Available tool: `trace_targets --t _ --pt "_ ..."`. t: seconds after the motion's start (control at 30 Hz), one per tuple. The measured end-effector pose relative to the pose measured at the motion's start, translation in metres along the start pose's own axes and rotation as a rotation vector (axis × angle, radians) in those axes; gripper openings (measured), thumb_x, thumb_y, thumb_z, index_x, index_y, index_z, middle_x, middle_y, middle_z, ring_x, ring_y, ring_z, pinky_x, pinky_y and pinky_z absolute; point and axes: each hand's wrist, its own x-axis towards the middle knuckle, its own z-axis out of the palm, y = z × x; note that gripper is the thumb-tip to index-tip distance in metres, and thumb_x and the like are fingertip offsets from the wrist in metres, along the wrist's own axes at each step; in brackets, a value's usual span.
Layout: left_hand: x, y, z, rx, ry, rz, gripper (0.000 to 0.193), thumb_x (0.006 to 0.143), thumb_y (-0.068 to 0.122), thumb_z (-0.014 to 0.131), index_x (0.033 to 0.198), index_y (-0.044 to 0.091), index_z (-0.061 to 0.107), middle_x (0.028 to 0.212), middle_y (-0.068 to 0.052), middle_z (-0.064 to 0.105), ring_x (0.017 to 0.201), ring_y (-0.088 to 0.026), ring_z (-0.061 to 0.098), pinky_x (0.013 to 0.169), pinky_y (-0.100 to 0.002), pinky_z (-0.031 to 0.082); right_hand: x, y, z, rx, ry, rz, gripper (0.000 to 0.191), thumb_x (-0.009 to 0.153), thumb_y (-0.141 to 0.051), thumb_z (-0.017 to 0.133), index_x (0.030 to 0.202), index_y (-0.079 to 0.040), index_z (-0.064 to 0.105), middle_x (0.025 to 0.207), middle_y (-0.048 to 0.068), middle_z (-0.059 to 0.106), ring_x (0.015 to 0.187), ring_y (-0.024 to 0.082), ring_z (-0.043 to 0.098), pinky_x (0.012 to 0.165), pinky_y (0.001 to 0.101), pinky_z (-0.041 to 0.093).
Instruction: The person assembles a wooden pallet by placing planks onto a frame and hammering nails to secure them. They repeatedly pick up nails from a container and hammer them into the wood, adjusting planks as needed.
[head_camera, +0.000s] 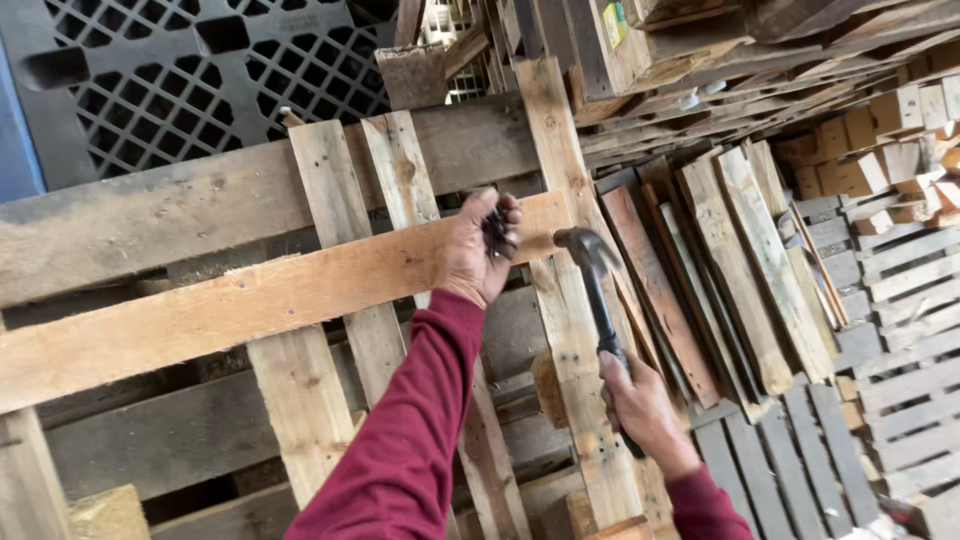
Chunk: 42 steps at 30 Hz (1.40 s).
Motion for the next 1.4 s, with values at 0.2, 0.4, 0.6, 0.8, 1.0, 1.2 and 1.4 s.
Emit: trace_targets --t 0.2,0.4,0.6,0.8,1.0,1.2,1.4 --pt "0.005 -0.023 -0.017 -0.063 -0.079 -0.057 0.023 0.094 0.029 0.077 0.095 0.009 0.066 0.08 0.0 0.062 0.069 -0.012 0.06 0.064 -0.027 0.054 -0.006 0.022 0.014 0.381 0.07 -0.372 0.036 0.102 -0.038 0.059 0.102 -0.002 0.057 0.07 0.001 0.056 0.054 0.01 0.052 0.045 0.0263 0.045" --pt "0.008 -0.029 -0.023 0.057 -0.032 0.011 0.019 0.092 0.028 0.078 0.094 0.012 0.069 0.073 0.005 0.057 0.065 -0.009 0.054 0.068 -0.029 0.054 0.012 0.03 0.016 0.148 0.03 -0.163 0.04 0.096 -0.045 0.055 0.109 -0.008 0.06 0.063 -0.002 0.053 0.048 0.008 0.05 0.04 0.0264 0.046" --pt "-0.002 -0.017 -0.015 0.174 -0.026 -0.006 0.02 0.093 0.03 0.08 0.094 0.012 0.072 0.064 0.008 0.052 0.05 -0.005 0.044 0.06 -0.027 0.049 0.0 0.03 0.013 0.222 0.011 -0.221 0.045 0.095 -0.045 0.057 0.111 -0.004 0.063 0.061 0.0 0.055 0.045 0.01 0.052 0.04 0.0267 0.046" --pt "-0.002 0.007 -0.001 0.544 -0.061 0.038 0.021 0.088 0.029 0.076 0.091 0.01 0.067 0.079 -0.002 0.075 0.046 -0.003 0.039 0.044 -0.023 0.034 0.01 0.028 0.021 0.399 -0.075 -0.22 0.044 0.094 -0.042 0.062 0.117 -0.006 0.057 0.066 -0.002 0.054 0.048 0.008 0.051 0.041 0.0258 0.047" --pt "0.016 0.007 -0.002 0.979 -0.091 0.325 0.015 0.087 0.018 0.079 0.094 0.006 0.073 0.086 -0.003 0.076 0.077 -0.009 0.073 0.076 -0.024 0.061 0.004 0.037 0.018 0.271 0.003 -0.195 0.043 0.096 -0.047 0.057 0.103 -0.006 0.061 0.06 -0.002 0.054 0.045 0.008 0.051 0.039 0.0246 0.045" --pt "0.024 -0.011 -0.021 1.372 -0.073 0.543 0.017 0.087 0.023 0.084 0.096 0.009 0.083 0.079 -0.004 0.075 0.069 -0.011 0.064 0.061 -0.027 0.054 0.008 0.035 0.028 0.328 -0.057 -0.326 0.041 0.097 -0.046 0.061 0.105 -0.006 0.059 0.066 -0.001 0.055 0.051 0.007 0.052 0.043 0.0254 0.049" --pt "0.025 -0.021 -0.031 1.499 -0.146 0.565 0.021 0.091 0.031 0.078 0.104 0.015 0.08 0.086 0.001 0.077 0.068 -0.009 0.069 0.059 -0.026 0.056 0.002 0.025 0.019 0.278 0.003 -0.22 0.043 0.094 -0.047 0.059 0.103 -0.005 0.061 0.062 0.002 0.057 0.044 0.01 0.052 0.038 0.0276 0.046"
